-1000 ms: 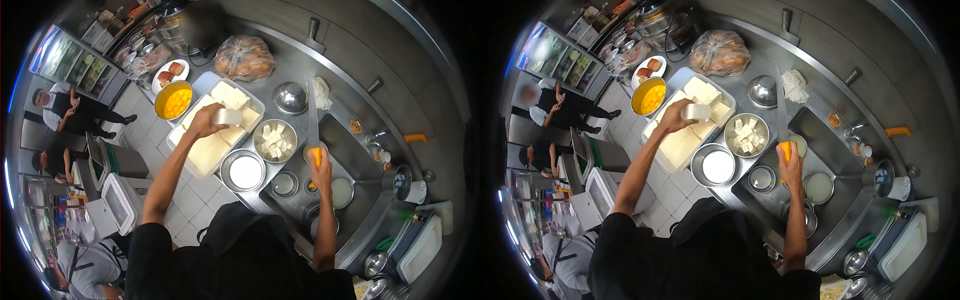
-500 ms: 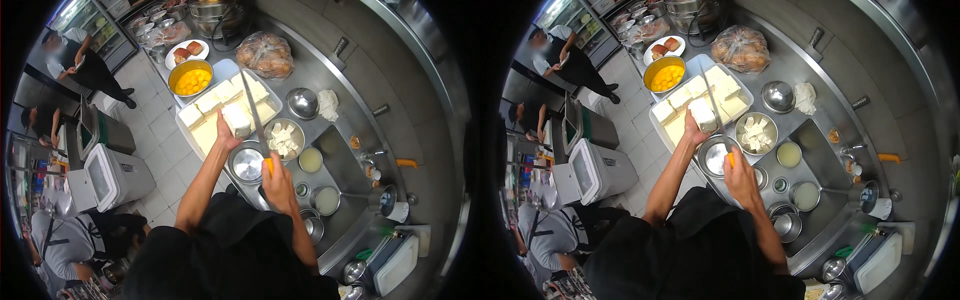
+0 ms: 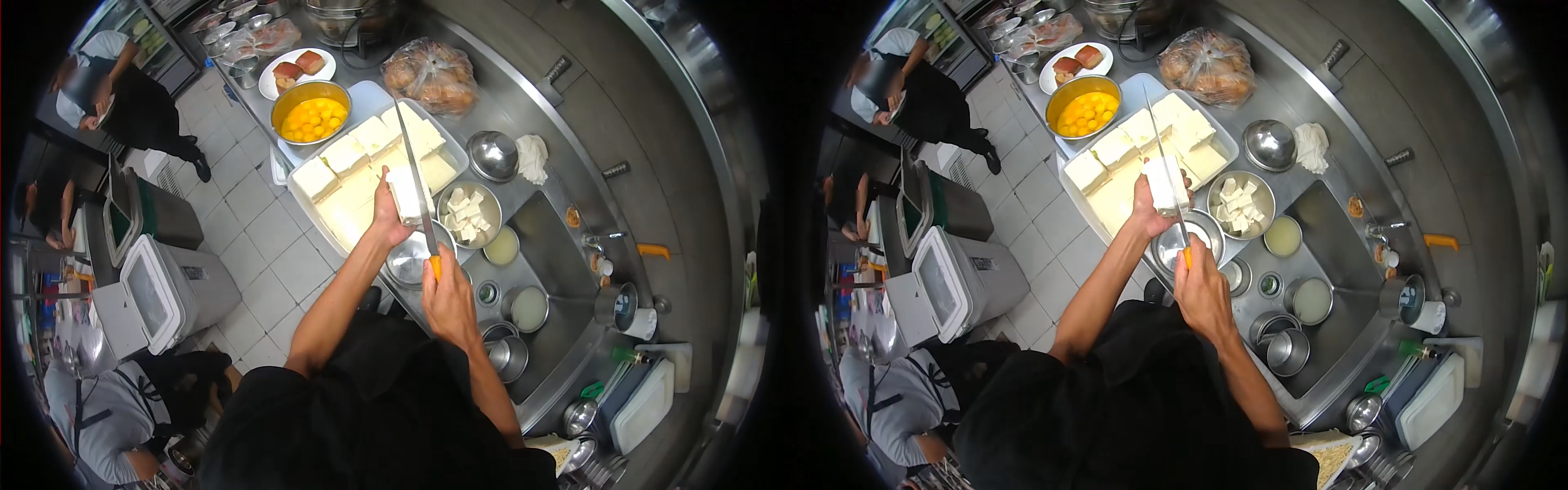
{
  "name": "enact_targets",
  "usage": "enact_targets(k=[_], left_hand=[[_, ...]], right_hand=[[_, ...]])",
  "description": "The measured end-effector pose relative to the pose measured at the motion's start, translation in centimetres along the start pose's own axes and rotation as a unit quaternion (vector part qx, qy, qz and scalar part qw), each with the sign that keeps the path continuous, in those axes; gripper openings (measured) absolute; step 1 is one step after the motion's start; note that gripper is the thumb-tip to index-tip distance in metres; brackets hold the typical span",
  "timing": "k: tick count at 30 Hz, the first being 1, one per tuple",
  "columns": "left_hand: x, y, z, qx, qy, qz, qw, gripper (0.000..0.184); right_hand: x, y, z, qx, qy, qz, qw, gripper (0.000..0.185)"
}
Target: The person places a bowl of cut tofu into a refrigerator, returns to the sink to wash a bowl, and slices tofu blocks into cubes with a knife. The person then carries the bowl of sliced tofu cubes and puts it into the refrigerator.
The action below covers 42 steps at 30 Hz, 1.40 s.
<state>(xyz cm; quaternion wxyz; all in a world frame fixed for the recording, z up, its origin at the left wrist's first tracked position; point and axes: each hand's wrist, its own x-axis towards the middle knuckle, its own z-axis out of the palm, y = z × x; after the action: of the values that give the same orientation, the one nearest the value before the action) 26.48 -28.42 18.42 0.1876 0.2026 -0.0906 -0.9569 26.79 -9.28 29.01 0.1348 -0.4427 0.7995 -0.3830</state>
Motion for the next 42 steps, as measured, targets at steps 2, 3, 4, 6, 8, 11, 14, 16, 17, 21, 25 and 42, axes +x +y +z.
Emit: enact_targets(k=[2,3,4,6,8,11,14,16,17,21,25,42], left_hand=[[-0.3,0.0,0.3,0.01,0.013,0.001,1.0,0.071],[-0.4,0.1,0.4,0.02,0.024,0.008,0.999,0.07],[-0.4,0.2,0.5,0.021,0.023,0.005,1.0,0.07],[-0.5,0.3,0.5,0.027,0.027,0.001,0.999,0.07],[-0.6,0.4,0.4,0.028,0.019,-0.005,0.999,0.069],[-0.8,0.5,0.6,0.037,0.019,-0.001,0.999,0.069],[-0.7,0.5,0.2,0.035,0.014,0.001,0.999,0.068],[-0.8,0.6,0.1,0.025,0.002,-0.005,1.0,0.067],[-0.8,0.6,0.1,0.029,0.014,0.004,0.999,0.067],[-1.1,0.8,0.0,0.035,0.035,0.017,0.999,0.067],[-1.3,1.0,0.0,0.038,0.027,0.02,0.999,0.069],[-3.5,1.2,1.4,0.134,0.008,0.037,0.99,0.084]], right_hand=[[-0.1,-0.1,0.2,-0.006,0.004,-0.001,1.0,0.034],[-0.1,-0.2,0.3,-0.008,0.0,0.009,1.0,0.034],[-0.1,-0.3,0.4,-0.011,-0.005,0.019,1.0,0.034],[-0.2,-0.4,0.7,-0.025,-0.015,0.029,0.999,0.034],[-0.3,-0.4,1.0,-0.038,-0.027,0.038,0.998,0.034],[-0.7,0.1,2.0,-0.05,-0.032,0.049,0.997,0.032],[-0.9,0.4,2.8,-0.06,-0.022,0.048,0.997,0.03],[-0.9,0.5,3.2,-0.055,-0.031,0.051,0.997,0.028],[-0.9,0.5,3.5,-0.055,-0.03,0.052,0.997,0.028],[-1.1,1.0,4.3,-0.072,-0.038,0.059,0.995,0.027],[-1.2,1.4,5.0,-0.075,-0.038,0.055,0.995,0.025],[-0.4,2.4,4.3,0.008,-0.103,0.11,0.989,0.023]])
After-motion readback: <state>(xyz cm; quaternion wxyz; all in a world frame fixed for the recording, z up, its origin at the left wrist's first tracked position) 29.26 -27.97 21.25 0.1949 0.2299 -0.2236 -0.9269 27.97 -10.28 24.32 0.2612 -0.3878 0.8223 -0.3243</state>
